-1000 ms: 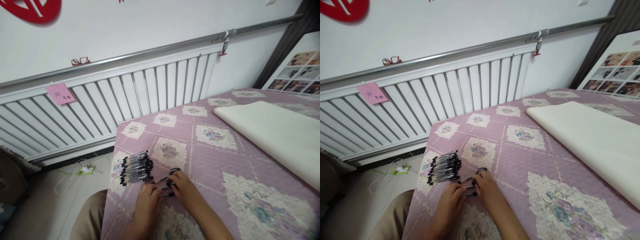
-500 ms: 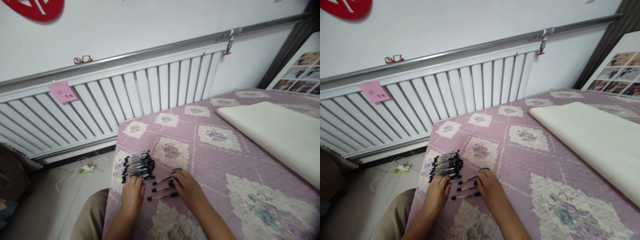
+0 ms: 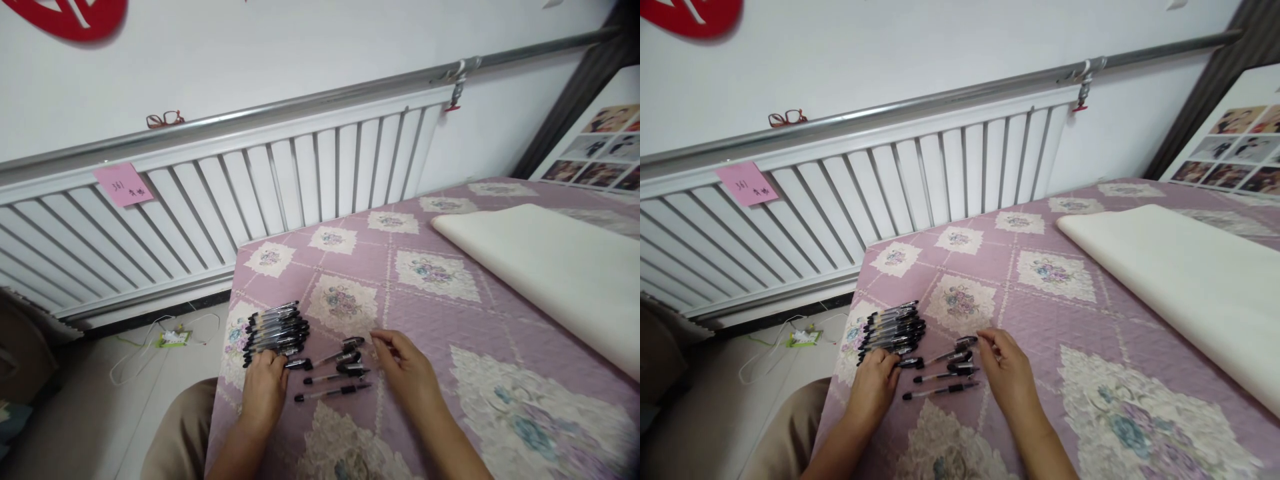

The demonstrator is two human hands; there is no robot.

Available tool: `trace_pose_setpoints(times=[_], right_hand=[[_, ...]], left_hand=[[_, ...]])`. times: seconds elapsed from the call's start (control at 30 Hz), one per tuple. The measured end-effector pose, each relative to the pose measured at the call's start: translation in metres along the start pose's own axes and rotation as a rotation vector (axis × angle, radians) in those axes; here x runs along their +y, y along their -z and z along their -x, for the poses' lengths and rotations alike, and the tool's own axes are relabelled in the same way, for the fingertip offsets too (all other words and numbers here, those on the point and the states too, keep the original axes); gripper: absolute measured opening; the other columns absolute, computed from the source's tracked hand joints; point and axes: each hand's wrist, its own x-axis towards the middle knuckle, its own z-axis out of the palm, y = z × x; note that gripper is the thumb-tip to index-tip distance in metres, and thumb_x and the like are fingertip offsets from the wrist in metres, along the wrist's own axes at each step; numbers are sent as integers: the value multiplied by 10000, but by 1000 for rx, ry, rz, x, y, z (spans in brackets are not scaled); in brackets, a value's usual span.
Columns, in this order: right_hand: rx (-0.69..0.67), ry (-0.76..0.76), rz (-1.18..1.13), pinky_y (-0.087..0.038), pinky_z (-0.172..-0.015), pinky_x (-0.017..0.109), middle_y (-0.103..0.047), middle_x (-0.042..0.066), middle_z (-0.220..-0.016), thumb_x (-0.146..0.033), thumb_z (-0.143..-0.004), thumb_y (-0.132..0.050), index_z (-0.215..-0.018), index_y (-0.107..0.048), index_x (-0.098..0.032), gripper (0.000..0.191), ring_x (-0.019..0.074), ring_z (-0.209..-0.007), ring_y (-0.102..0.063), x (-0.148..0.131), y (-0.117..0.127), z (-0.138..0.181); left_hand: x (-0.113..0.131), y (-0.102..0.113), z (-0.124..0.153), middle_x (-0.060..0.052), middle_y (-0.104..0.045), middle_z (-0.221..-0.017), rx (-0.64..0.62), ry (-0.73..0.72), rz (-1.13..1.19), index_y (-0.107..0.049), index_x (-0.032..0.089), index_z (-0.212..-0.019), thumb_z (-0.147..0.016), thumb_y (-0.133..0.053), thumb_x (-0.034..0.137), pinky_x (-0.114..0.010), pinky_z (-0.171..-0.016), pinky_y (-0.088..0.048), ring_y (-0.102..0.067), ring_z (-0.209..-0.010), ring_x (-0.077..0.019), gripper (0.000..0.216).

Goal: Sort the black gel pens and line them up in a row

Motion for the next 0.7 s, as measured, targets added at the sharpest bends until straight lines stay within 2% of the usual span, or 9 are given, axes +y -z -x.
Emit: trace_pose_setpoints(times=[0.17,0.27,0.43,0.6,0.7], right_hand=[[-2,-71,-104,-469,-704,283,-665,39,-852,-396,-806,-489,-905,-623,-208,251,185,-781,-610,-4,0,1],[-42,-103,-177,-468,-690,279,-665,30,-818,-412,-792,-502,-895,-623,-205,262,185,-763,-607,-11,1,2],[-261,-110,-267,-451,-635,258,-623,0,-706,-439,-817,-473,-779,-613,-198,281,166,-693,-579,-24,-6,8],[-498,-63,-351,-447,-654,266,-639,5,-757,-417,-832,-485,-838,-613,-198,254,166,-728,-585,-30,-17,17],[-570,-78,-431,-452,-676,270,-658,12,-793,-376,-815,-521,-857,-615,-197,206,170,-759,-597,-31,-21,20]], left_hand=[[-1,3,2,-36,-592,-929,-10,6,50,-640,218,-888,-819,-521,165,-318,-809,-384,-522,-913,-206,147],[3,9,4,-34,-617,-917,-50,-6,164,-610,207,-928,-829,-479,150,-311,-816,-388,-546,-902,-193,174],[25,18,11,-23,-633,-917,-100,-31,408,-585,213,-955,-834,-449,163,-273,-751,-412,-572,-854,-169,189],[47,24,16,-29,-638,-898,-132,-96,446,-594,212,-923,-851,-443,200,-294,-736,-422,-576,-838,-184,168],[51,26,16,-25,-636,-887,-120,-125,442,-601,217,-917,-846,-450,199,-292,-730,-429,-579,-827,-181,168]])
